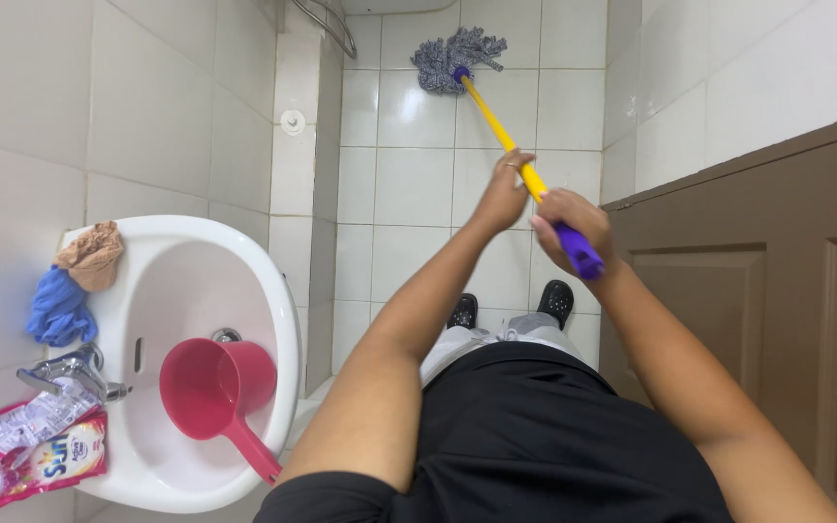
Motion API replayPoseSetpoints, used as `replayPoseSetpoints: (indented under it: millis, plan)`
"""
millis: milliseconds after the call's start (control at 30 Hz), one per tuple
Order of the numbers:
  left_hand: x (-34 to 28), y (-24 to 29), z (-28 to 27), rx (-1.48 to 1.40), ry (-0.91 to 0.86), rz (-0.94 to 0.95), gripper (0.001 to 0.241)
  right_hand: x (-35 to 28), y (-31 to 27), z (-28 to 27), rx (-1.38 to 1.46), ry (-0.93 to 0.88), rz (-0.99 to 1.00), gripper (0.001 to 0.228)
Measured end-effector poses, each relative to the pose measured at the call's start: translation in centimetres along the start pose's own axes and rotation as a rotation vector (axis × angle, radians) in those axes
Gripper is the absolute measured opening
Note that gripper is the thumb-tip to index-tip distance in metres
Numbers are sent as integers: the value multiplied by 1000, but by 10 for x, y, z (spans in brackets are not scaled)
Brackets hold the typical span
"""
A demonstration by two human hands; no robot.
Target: The person rinses a patterned cloth under a running tap and wrings it out. They then use a yellow-handled mop to clean the tiled floor of a bathroom, moving back and forth across the surface. The person returns to the tap to rinse and wring the cloth again before resuming mopping the floor.
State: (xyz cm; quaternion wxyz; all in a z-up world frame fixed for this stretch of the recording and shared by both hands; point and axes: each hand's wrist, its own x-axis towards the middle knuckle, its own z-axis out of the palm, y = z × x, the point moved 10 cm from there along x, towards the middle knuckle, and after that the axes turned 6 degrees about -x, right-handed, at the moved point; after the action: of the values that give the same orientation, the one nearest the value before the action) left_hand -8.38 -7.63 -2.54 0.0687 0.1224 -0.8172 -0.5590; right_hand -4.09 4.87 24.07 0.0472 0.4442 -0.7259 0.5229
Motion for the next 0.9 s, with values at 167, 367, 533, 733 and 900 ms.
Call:
replayPoseSetpoints:
  millis: [167,367,533,733,900]
  plan:
    - [-47,30,-81,-722,26,-396,53,43,-16,53,41,-172,-123,24]
    - [-115,93,-159,-1014,241,-175,73,67,-11,114,175,-513,-101,33]
    - [-180,140,-170,-683,342,-424,71,31,28,167,43,-744,-162,26]
    - [-250,172,-141,-236,52,-864,80,-48,35,222,-109,-1094,-319,29]
    - [-327,66,-86,822,-44,-771,76,-132,56,268,-277,-1344,-446,36]
